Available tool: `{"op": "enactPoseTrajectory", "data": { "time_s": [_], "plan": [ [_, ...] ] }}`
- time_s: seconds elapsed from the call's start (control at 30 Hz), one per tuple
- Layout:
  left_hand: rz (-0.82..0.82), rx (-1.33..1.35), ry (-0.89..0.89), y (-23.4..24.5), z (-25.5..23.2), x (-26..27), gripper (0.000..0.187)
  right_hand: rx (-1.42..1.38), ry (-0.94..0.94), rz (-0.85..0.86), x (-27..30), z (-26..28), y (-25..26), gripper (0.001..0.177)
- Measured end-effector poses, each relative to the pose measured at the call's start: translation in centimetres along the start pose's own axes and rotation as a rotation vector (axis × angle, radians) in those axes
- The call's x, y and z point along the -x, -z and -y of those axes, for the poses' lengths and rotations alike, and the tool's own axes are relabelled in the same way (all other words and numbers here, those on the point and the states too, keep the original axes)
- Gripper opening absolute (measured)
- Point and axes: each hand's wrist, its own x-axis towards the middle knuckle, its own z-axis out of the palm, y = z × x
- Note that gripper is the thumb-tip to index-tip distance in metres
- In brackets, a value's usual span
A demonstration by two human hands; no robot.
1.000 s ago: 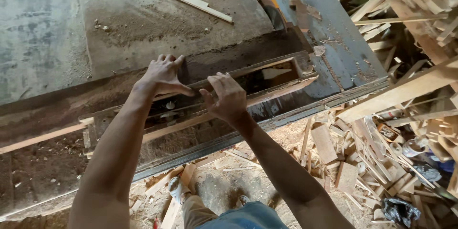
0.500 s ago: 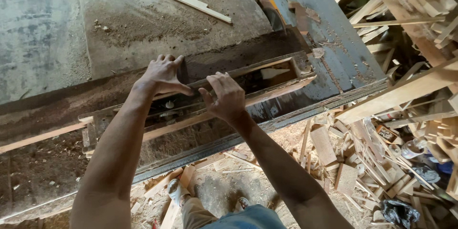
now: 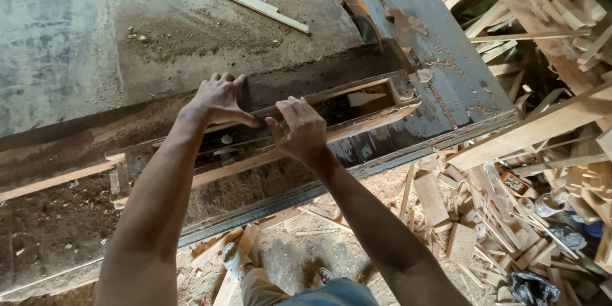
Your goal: The person uses a table saw to cut a long wooden plank. They guide the plank through the saw blade, then lift and move the cut piece to a pile of other wood pieces. The person then picks up another plank and repeats the cutting process.
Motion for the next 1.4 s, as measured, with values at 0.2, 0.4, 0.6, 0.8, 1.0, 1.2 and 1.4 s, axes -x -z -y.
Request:
{"op": "enactPoseTrajectory", "data": {
  "time_s": [0.2,0.4,0.6,0.8,1.0,1.2,1.4],
  "plan": [
    [-0.012,-0.028,0.005,-0.6,0.3,-0.4,0.142,-0.002,-0.003,0.001,-0.3,0.2,0.5,0.037],
    [-0.026,-0.012,-0.03,0.5,-0.3,0.2,0.131,-0.005,0.0,0.001,-1.1,1.0,1.8,0.035],
    [-0.037,-0.02,-0.006,-1.1,0.9,-0.9,0.139,-0.019,0.014,-0.049,0.1,0.3,-0.4,0.036],
    [-0.007,-0.028,0.017,-0.4,0.2,-0.5,0.143,-0.013,0.002,-0.045,-0.1,0.5,-0.5,0.036],
    [0.01,-0.038,0.03,0.2,-0.4,-0.3,0.142,-0.003,0.003,-0.056,-0.2,0.4,-0.7,0.035],
    [0.002,-0.039,0.036,-0.2,-0.1,-0.4,0.141,-0.033,-0.001,-0.03,-0.8,0.9,0.4,0.034],
    [-0.013,-0.004,0.033,-0.5,-0.1,-0.5,0.141,-0.005,0.007,-0.038,-0.3,0.7,-0.3,0.036]
  ]
}}
